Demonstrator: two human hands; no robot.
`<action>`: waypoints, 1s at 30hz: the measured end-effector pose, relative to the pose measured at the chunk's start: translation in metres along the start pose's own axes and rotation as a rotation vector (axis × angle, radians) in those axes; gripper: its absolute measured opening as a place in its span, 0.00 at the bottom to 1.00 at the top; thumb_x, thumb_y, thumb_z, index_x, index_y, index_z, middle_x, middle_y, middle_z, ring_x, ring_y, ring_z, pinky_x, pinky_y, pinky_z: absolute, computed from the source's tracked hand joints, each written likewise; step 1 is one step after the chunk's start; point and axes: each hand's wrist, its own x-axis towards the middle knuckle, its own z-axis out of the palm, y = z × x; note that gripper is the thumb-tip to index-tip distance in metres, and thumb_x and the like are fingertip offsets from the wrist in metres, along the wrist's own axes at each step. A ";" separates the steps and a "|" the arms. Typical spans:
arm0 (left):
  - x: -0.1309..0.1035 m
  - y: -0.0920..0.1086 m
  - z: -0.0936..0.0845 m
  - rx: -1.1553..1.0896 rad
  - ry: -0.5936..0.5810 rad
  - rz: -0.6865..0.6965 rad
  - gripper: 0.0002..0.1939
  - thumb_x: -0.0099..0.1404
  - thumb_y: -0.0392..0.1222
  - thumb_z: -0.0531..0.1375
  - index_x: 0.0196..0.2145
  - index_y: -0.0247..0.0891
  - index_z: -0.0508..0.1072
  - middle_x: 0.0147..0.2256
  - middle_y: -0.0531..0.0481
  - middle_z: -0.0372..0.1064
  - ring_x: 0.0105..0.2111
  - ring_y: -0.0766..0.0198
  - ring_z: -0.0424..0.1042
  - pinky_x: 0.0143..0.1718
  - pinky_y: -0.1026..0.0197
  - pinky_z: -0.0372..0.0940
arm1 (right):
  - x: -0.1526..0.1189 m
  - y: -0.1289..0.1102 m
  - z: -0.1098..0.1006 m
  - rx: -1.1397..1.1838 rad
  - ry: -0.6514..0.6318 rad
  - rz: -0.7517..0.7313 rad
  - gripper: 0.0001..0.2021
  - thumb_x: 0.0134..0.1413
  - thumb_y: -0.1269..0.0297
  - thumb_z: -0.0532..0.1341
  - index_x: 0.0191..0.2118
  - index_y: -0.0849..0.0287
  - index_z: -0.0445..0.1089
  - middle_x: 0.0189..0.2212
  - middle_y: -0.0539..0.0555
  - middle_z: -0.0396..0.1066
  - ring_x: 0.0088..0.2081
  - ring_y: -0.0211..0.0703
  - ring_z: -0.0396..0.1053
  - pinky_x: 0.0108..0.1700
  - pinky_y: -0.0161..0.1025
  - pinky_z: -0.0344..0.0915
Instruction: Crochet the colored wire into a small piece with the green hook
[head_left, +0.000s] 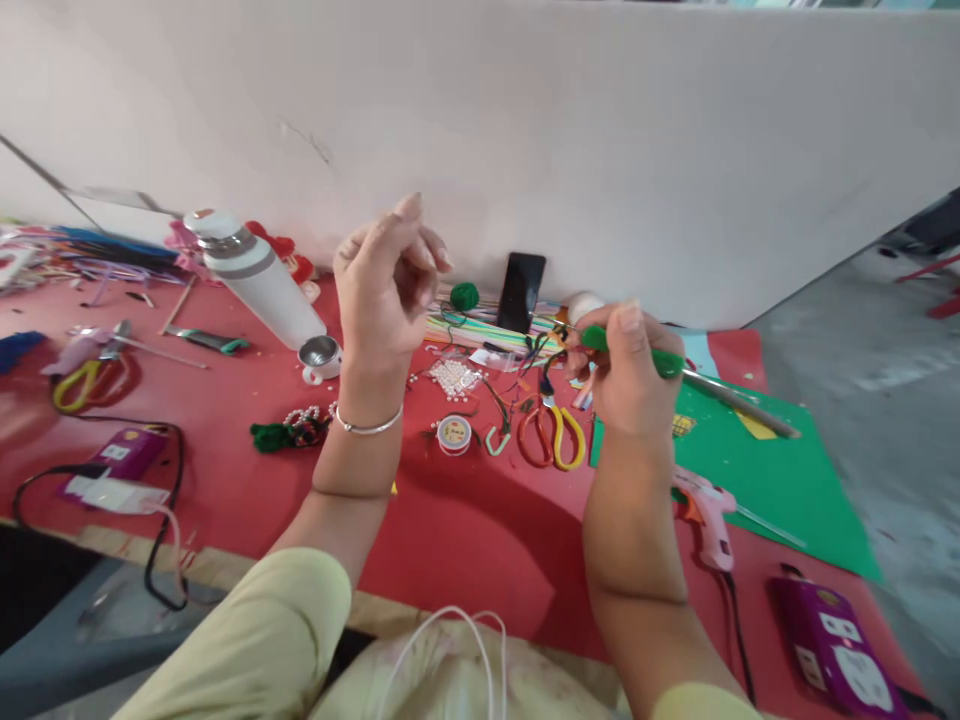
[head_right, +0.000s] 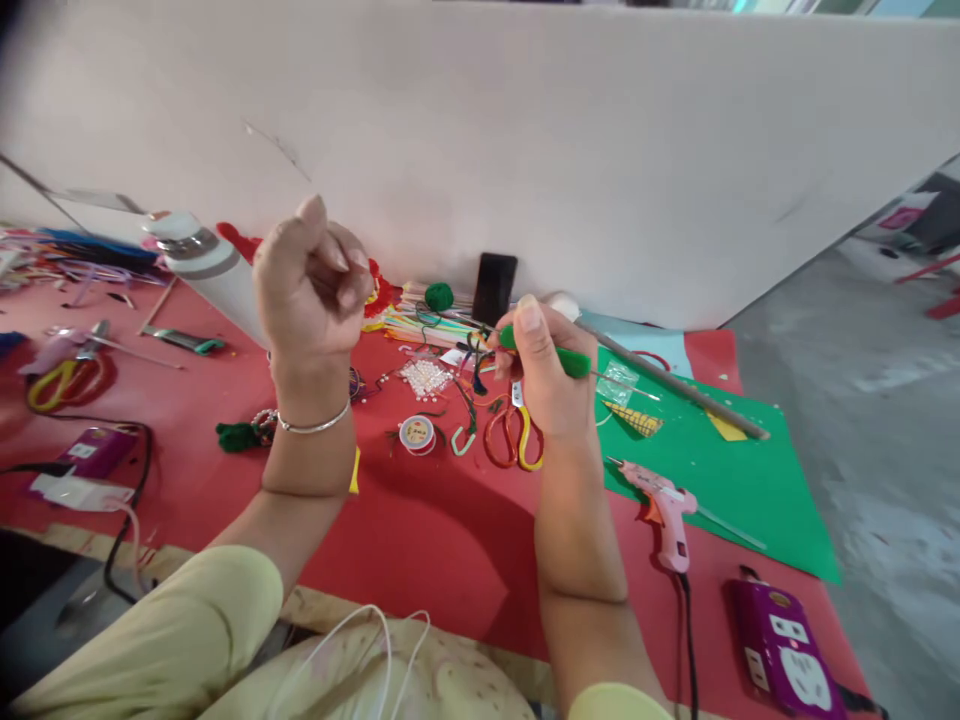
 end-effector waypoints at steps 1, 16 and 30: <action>-0.002 -0.003 -0.006 -0.005 0.014 -0.040 0.27 0.70 0.48 0.68 0.17 0.39 0.67 0.21 0.54 0.72 0.12 0.78 0.54 0.14 0.64 0.42 | -0.001 -0.001 0.000 -0.002 -0.012 0.000 0.29 0.56 0.29 0.68 0.27 0.53 0.76 0.19 0.47 0.69 0.18 0.34 0.66 0.17 0.35 0.60; -0.006 -0.015 -0.037 0.627 -0.473 -0.290 0.28 0.65 0.44 0.71 0.14 0.40 0.64 0.16 0.55 0.57 0.17 0.70 0.56 0.21 0.62 0.51 | 0.003 0.002 -0.008 -0.030 -0.002 -0.079 0.28 0.61 0.30 0.65 0.28 0.52 0.76 0.20 0.46 0.70 0.18 0.35 0.66 0.18 0.36 0.59; -0.216 0.054 -0.187 1.471 -0.814 -0.714 0.20 0.70 0.54 0.67 0.57 0.51 0.81 0.52 0.44 0.80 0.49 0.47 0.82 0.50 0.52 0.74 | -0.003 -0.001 0.001 0.025 -0.060 -0.054 0.28 0.58 0.29 0.66 0.30 0.52 0.78 0.19 0.47 0.71 0.22 0.38 0.73 0.20 0.36 0.62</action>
